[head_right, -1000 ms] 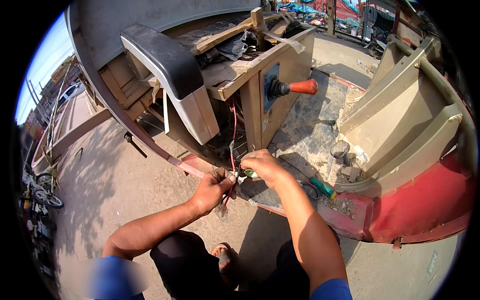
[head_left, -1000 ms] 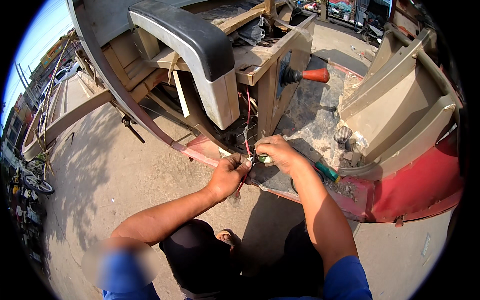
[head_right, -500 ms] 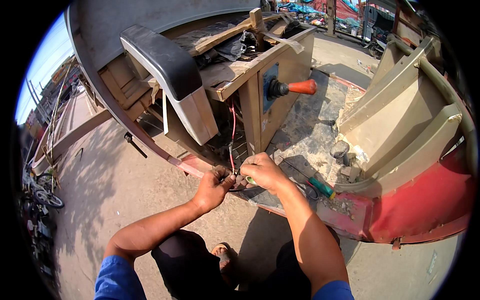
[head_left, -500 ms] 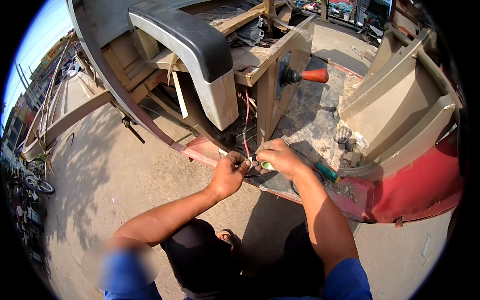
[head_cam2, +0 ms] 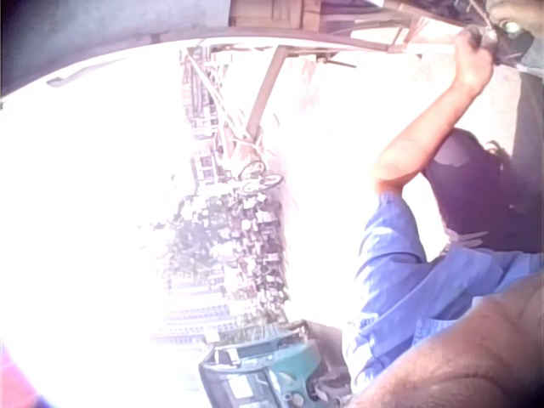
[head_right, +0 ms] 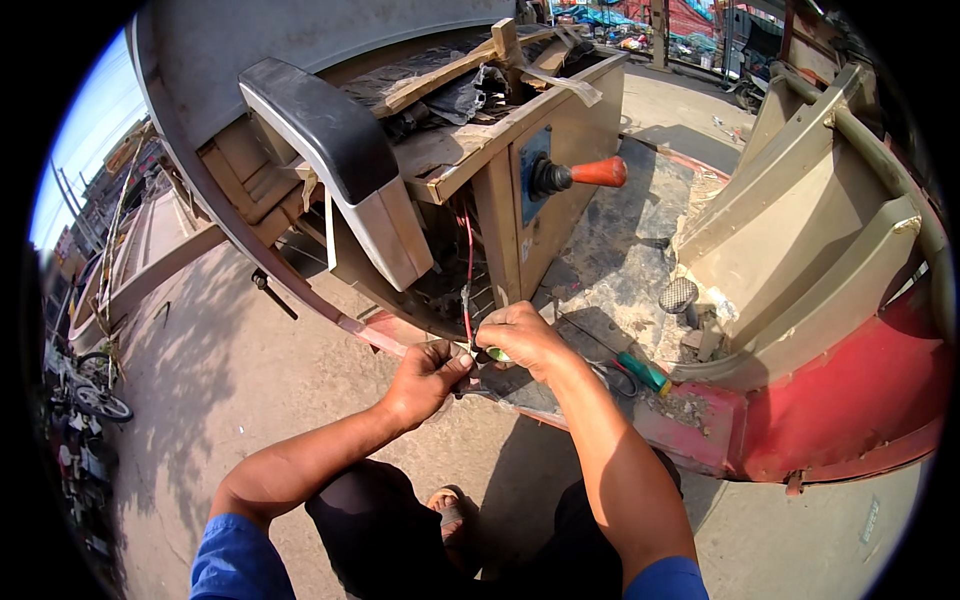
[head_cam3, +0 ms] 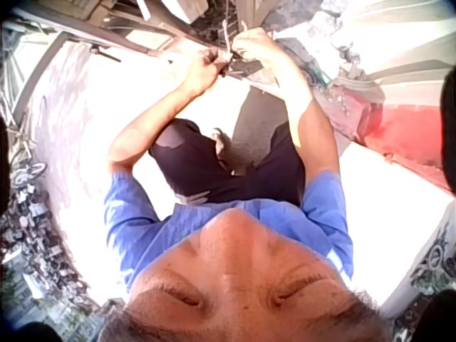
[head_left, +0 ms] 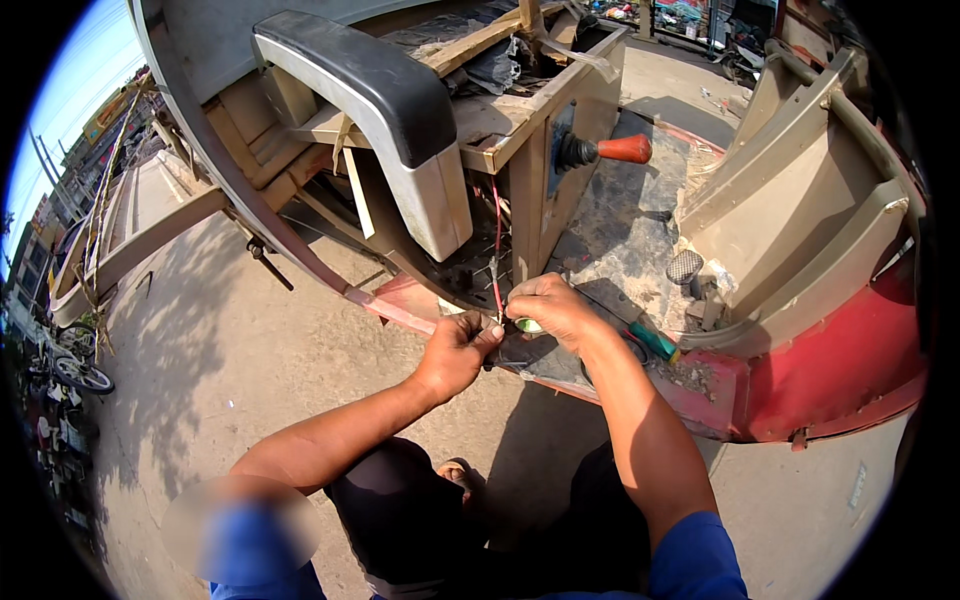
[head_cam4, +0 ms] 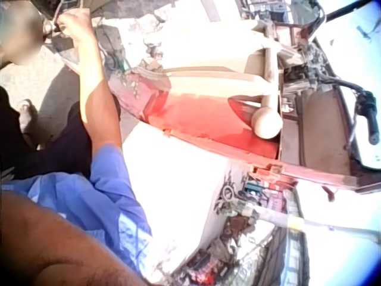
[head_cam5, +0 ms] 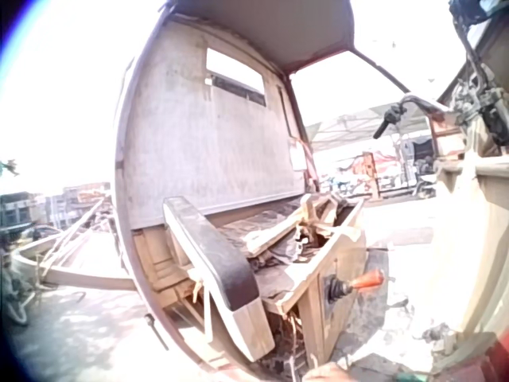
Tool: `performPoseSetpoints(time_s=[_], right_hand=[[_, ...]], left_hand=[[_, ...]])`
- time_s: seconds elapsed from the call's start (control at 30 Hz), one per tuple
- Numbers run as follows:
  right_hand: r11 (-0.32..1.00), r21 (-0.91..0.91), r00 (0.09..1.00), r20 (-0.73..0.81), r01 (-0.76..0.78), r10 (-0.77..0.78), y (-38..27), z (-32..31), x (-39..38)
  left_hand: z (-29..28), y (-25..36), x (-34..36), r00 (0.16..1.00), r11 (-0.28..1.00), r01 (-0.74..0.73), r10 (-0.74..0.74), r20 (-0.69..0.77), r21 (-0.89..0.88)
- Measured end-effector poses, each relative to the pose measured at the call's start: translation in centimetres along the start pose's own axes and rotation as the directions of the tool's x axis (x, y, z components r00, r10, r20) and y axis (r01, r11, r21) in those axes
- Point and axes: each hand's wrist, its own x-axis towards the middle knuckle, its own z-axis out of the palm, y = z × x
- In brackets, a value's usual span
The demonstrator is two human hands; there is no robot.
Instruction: The person repairs exposed wiring inside a three-wheeled vehicle. They strip wire ends, twist conductors together, wrap connections with electrical tape, and use pliers to trim and adjust wires.
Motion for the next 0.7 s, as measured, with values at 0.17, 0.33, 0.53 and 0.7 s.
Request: performPoseSetpoints(time_s=[0.17,0.33,0.53,0.7], right_hand=[[0.998,0.050,0.998,0.051,0.028,-0.031,0.2,-0.4,0.3],[0.997,0.059,0.996,0.072,0.041,-0.045,-0.1,-0.4,0.2],[0.997,0.053,0.997,0.057,0.048,-0.051,0.1,-0.6,0.2],[0.997,0.047,0.996,0.052,0.064,-0.067,0.4,-0.6,0.2]], left_hand=[[0.2,0.1,0.1,0.999,0.999,0.042,-0.042,-0.024,0.005],[0.1,-0.1,0.3,0.999,0.999,0.047,-0.047,-0.023,0.004],[0.3,1.1,0.2,0.993,0.984,0.107,-0.112,-0.026,-0.140],[0.4,1.1,0.2,0.995,0.971,0.065,-0.080,-0.053,-0.230]])
